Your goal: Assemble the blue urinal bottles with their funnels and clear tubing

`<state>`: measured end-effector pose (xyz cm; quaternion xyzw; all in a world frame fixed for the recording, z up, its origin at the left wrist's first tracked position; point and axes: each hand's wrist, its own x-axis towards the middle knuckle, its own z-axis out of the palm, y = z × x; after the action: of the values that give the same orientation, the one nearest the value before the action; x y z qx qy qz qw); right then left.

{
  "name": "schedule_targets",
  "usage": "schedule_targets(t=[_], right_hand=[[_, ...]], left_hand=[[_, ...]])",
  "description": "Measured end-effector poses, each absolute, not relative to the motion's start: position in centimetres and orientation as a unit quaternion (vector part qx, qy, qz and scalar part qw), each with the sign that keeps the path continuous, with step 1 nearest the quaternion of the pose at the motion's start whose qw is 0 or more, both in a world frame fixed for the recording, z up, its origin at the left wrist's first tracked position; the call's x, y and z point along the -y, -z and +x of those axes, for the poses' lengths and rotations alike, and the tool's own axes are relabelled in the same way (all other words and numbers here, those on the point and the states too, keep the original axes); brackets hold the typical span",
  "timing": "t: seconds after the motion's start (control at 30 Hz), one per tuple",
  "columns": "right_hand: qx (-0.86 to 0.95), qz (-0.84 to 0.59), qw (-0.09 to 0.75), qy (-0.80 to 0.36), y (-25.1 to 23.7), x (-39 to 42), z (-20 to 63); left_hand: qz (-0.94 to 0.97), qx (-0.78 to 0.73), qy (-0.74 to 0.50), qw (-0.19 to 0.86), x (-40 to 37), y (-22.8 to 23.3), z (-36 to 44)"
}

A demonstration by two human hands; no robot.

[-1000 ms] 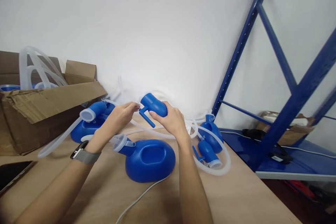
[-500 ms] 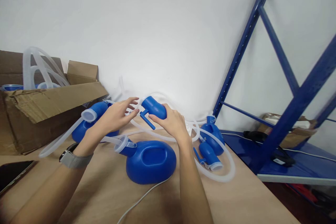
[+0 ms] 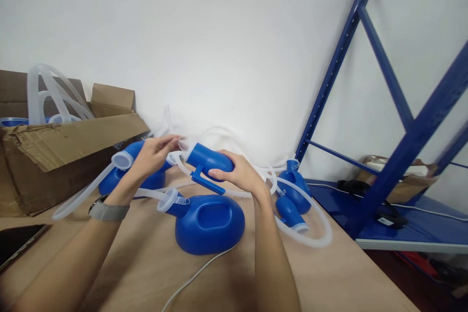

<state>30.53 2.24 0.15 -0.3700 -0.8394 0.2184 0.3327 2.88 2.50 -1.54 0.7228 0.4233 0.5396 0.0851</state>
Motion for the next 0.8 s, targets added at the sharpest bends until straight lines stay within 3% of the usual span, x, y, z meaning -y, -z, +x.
schedule_targets(t=[0.13,0.27,0.43,0.8], right_hand=[[0.825,-0.39,0.345,-0.22,-0.3,-2.2,32.4],[0.827,-0.396,0.318,-0.241,0.0,-2.5,33.1],[0.841,-0.417,0.253,-0.236,0.0,-2.4,32.0],[0.85,-0.399,0.24,-0.246,1.1,-3.7,30.5]], left_hand=[[0.688,-0.457,-0.535,0.179,-2.5,0.8,-0.3],[0.735,-0.578,-0.334,0.115,-2.4,0.6,-2.7],[0.766,-0.602,-0.168,0.148,-2.7,1.5,-2.4],[0.822,-0.427,-0.317,0.203,-0.2,-0.3,3.8]])
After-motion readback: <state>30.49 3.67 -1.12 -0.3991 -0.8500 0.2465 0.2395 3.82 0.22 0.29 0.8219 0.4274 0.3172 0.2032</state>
